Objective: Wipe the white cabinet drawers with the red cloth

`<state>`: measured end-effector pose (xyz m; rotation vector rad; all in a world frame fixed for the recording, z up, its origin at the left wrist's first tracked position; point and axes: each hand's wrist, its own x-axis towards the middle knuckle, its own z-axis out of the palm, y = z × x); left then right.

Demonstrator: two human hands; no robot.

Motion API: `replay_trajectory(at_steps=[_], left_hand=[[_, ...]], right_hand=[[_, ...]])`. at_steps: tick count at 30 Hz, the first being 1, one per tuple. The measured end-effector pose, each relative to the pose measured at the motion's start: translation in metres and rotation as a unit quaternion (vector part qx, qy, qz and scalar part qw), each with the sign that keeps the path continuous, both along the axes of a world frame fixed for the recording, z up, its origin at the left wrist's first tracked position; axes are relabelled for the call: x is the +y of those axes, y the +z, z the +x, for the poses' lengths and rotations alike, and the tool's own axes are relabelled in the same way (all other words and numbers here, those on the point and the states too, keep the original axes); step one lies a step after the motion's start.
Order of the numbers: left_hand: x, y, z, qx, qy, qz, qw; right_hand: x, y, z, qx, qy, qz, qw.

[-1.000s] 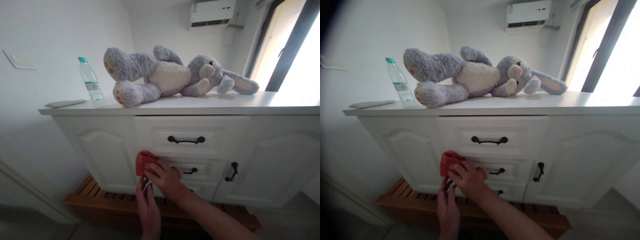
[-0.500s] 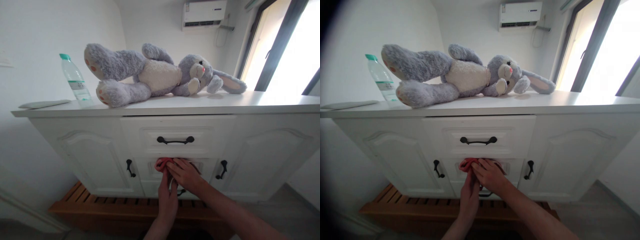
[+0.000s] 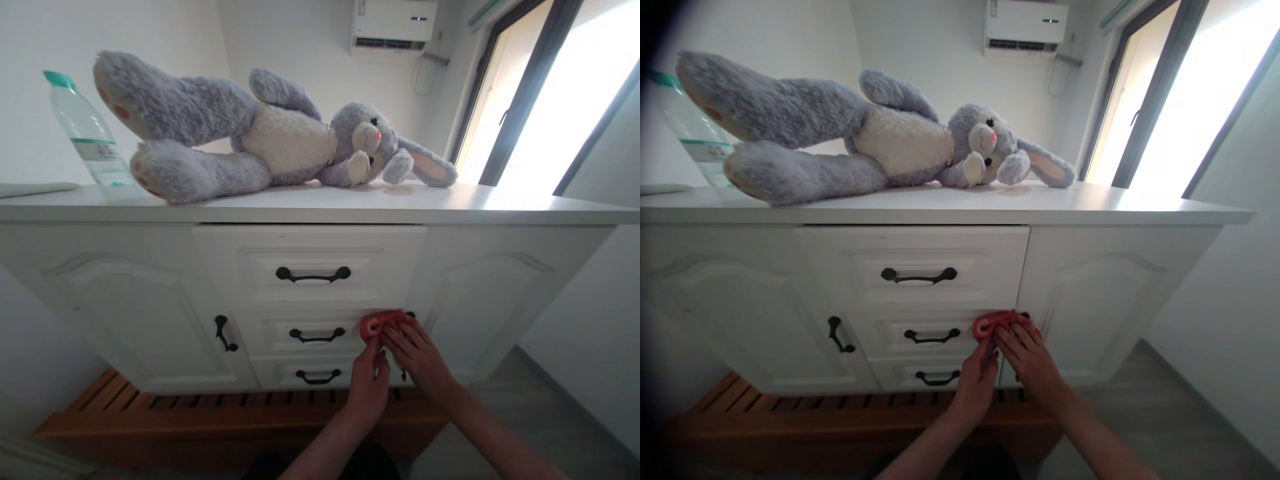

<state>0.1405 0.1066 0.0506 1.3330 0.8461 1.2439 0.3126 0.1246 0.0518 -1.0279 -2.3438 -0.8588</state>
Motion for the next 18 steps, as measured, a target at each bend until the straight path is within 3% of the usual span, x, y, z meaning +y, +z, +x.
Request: replay_trajectory(at_steps=[8, 18], left_hand=[[0.006, -0.074, -0.023, 0.009, 0.032, -0.085, 0.996], [0.013, -0.115, -0.079, 0.018, 0.112, -0.120, 0.986]], right_hand=[[0.008, -0.065, -0.036, 0.025, 0.050, -0.018, 0.998], [0.021, -0.101, -0.100, 0.011, 0.077, -0.067, 0.995]])
